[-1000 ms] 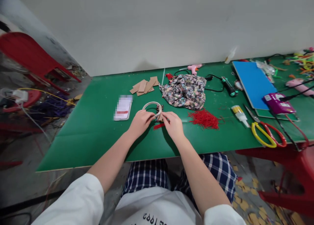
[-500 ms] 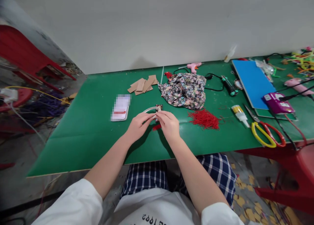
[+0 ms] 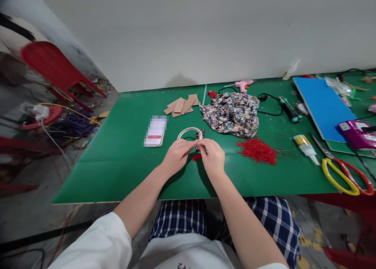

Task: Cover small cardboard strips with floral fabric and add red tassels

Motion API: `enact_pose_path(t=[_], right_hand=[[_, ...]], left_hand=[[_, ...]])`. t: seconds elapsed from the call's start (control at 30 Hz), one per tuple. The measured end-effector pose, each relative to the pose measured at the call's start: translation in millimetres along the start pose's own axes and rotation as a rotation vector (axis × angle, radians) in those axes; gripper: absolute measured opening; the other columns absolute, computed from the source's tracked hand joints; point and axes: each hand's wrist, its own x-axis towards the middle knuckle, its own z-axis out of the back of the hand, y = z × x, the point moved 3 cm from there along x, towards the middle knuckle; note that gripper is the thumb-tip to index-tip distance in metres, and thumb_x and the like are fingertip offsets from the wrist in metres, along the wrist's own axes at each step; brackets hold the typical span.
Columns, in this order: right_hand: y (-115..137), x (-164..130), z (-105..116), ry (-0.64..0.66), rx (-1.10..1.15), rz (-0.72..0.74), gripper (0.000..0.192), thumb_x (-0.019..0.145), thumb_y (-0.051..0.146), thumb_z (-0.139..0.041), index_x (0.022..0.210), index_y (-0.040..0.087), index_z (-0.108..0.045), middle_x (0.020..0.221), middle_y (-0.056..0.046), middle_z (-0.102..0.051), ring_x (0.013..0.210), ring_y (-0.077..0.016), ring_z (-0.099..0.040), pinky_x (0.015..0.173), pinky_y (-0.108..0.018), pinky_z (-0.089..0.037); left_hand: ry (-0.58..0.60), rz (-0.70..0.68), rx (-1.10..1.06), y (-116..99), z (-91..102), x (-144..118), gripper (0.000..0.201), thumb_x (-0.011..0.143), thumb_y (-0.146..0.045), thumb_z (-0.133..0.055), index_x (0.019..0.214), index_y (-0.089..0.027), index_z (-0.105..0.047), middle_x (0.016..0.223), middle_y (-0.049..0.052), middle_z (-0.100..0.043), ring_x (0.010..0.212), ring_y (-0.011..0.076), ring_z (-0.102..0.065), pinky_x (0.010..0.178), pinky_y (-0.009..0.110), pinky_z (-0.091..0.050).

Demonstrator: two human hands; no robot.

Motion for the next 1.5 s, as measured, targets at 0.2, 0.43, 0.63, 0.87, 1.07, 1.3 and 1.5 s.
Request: enact_pose_path(t=[0.2,0.43,0.63,0.87,1.07,1.3,1.5], right_hand=[[1,-1,0,-0.013,0.013,-0.046,0.014,0.084,0.025,-0.05,0.081,0.023,-0.063,0.083,-0.004,-0.067,0.08,-0.0168,-0.062,0.074,-0.032,-0.052],[-1,-1,-1,0.027,0.15,-0.117,0.011,0.081,0.025,-0.054,0.086,0.022,-0.063,0.087,-0.005,-0.063,0.082,-0.0166,-0.059,0.066,-0.029,-0.055],[4,0,0,0.002,0.159,-0.096,0.01,0.081,0.022,-0.053,0.083,0.022,-0.063,0.086,-0.005,-0.061,0.085,-0.0171,-0.058,0.065,-0.029,-0.055],[5,-1,-2,-0.016,0.176,-0.106,0.011,0.08,0.02,-0.053,0.084,0.022,-0.064,0.089,-0.005,-0.061,0.086,-0.0166,-0.059,0.067,-0.03,-0.055],[7,-2,-2,-0.032,0.165,-0.085,0.01,0.08,0.019,-0.054,0.079,0.021,-0.063,0.085,-0.004,-0.063,0.084,-0.0164,-0.059,0.07,-0.03,-0.054],[3,0,-3,0.026,0.263,-0.208,0.007,0.077,0.017,-0.056,0.079,0.021,-0.06,0.086,-0.003,-0.059,0.083,-0.0145,-0.057,0.065,-0.026,-0.053],[-4,2,-4,0.07,0.341,-0.307,0.021,0.073,0.016,-0.06,0.093,0.021,-0.059,0.078,0.001,-0.055,0.074,-0.012,-0.056,0.063,-0.025,-0.053]], left_hand=[[-0.016,-0.01,0.024,-1,-0.9,-2,0.044,0.083,-0.005,-0.037,0.124,-0.016,-0.049,0.104,0.008,-0.067,0.085,0.0173,-0.056,0.076,0.035,-0.048],[-0.05,-0.019,0.027,-4,2.5,-1,0.04,0.084,-0.007,-0.039,0.121,-0.016,-0.052,0.102,0.008,-0.067,0.086,0.017,-0.057,0.077,0.034,-0.048],[-0.053,-0.02,0.046,-4,2.8,-1,0.039,0.083,-0.006,-0.04,0.119,-0.017,-0.054,0.102,0.006,-0.068,0.084,0.017,-0.058,0.076,0.034,-0.048],[-0.077,-0.052,0.044,-4,3.0,0,0.034,0.083,-0.007,-0.041,0.113,-0.013,-0.056,0.099,0.009,-0.068,0.083,0.0167,-0.057,0.075,0.033,-0.048],[-0.056,-0.043,0.035,-5,2.9,0,0.034,0.084,-0.007,-0.041,0.113,-0.013,-0.056,0.1,0.009,-0.068,0.083,0.0163,-0.058,0.076,0.033,-0.048],[-0.065,-0.043,0.026,-4,3.0,-1,0.036,0.081,-0.003,-0.041,0.111,-0.013,-0.058,0.097,0.009,-0.068,0.085,0.0161,-0.059,0.076,0.033,-0.048],[-0.059,-0.048,0.018,-4,1.4,0,0.034,0.082,-0.004,-0.043,0.112,-0.013,-0.057,0.099,0.009,-0.068,0.085,0.0161,-0.06,0.077,0.034,-0.048]])
